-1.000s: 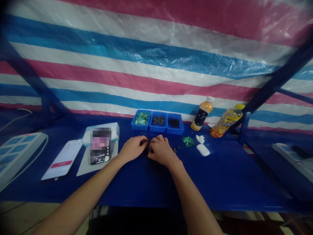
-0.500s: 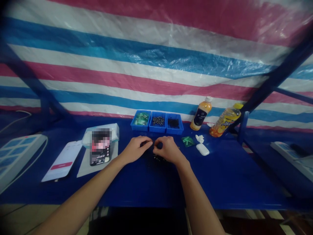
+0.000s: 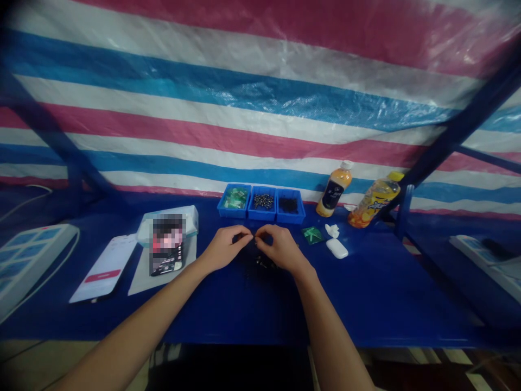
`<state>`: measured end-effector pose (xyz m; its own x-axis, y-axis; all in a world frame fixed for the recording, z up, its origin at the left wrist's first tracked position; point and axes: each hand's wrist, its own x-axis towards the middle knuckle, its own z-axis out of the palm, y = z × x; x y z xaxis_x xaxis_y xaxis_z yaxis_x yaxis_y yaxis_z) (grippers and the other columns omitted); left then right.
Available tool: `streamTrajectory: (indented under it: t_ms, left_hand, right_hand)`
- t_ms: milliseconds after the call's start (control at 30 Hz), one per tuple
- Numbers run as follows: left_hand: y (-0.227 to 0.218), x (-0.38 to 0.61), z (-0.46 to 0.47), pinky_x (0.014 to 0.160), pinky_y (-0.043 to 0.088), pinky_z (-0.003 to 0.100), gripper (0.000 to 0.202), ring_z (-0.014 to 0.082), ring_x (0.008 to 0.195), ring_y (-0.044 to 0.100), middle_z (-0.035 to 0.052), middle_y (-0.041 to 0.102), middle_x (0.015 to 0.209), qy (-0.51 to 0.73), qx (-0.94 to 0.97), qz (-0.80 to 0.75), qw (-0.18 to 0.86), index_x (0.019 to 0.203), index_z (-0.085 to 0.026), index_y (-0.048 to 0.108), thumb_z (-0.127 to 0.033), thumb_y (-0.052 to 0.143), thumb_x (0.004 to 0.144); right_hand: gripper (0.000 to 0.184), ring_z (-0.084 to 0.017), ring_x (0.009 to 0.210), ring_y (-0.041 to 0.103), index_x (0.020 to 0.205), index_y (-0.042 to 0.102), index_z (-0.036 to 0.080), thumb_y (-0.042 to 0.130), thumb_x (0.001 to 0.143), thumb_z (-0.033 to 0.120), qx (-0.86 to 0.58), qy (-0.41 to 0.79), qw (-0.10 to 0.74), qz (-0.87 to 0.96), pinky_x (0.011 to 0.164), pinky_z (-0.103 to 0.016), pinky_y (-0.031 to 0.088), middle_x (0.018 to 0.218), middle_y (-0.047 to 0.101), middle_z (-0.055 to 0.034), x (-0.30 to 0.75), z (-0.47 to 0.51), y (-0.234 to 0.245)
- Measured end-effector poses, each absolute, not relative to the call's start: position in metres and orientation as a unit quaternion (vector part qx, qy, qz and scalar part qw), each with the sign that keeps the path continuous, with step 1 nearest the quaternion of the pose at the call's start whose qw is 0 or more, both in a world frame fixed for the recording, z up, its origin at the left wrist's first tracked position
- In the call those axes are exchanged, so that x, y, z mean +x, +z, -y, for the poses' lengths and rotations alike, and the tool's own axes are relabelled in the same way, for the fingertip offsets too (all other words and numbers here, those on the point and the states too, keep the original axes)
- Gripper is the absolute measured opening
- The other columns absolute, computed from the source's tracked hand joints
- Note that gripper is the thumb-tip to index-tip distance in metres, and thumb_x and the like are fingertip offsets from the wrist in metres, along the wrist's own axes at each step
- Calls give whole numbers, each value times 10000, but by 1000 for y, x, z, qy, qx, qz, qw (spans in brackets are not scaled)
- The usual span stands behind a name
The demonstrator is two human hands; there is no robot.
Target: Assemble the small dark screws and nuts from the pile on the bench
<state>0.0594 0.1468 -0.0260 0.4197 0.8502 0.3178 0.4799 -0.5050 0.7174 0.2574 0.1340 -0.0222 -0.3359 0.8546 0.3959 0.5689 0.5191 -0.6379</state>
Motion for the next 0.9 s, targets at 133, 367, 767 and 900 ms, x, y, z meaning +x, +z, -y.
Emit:
streamTrajectory:
  t_ms: [133,367,767,900]
  left_hand:
    - [-26,58,-148,686,430,259,245,140,696,588,-5,662,773,346,784,-437,272,888,-190,675,-351,498,937]
    - [-27,57,-150,696,417,261,234,145,712,585,-3,660,777,353,782,-439,265,898,-191,680,-343,506,932]
    - [-30,56,-152,685,409,254,204,137,711,588,-17,657,768,362,778,-436,273,890,-193,678,-326,528,927]
    - [-29,56,-152,694,416,259,207,144,717,595,-8,670,785,363,776,-437,273,889,-192,681,-323,524,926]
  right_hand:
    - [288,-173,934,654,1161,653,204,520,906,222,-458,194,384,777,864,-301,479,1018,705,-54,260,-137,-25]
    - [146,-165,883,669,992,648,216,549,906,282,-477,242,389,750,811,-277,482,937,711,-20,263,-139,-30]
    - [369,-113,536,461,606,463,189,498,910,396,-561,153,318,749,552,-248,288,556,514,31,267,-139,-30]
    - [376,-123,528,470,567,488,191,532,873,404,-603,124,317,722,551,-259,266,537,533,19,269,-140,-32]
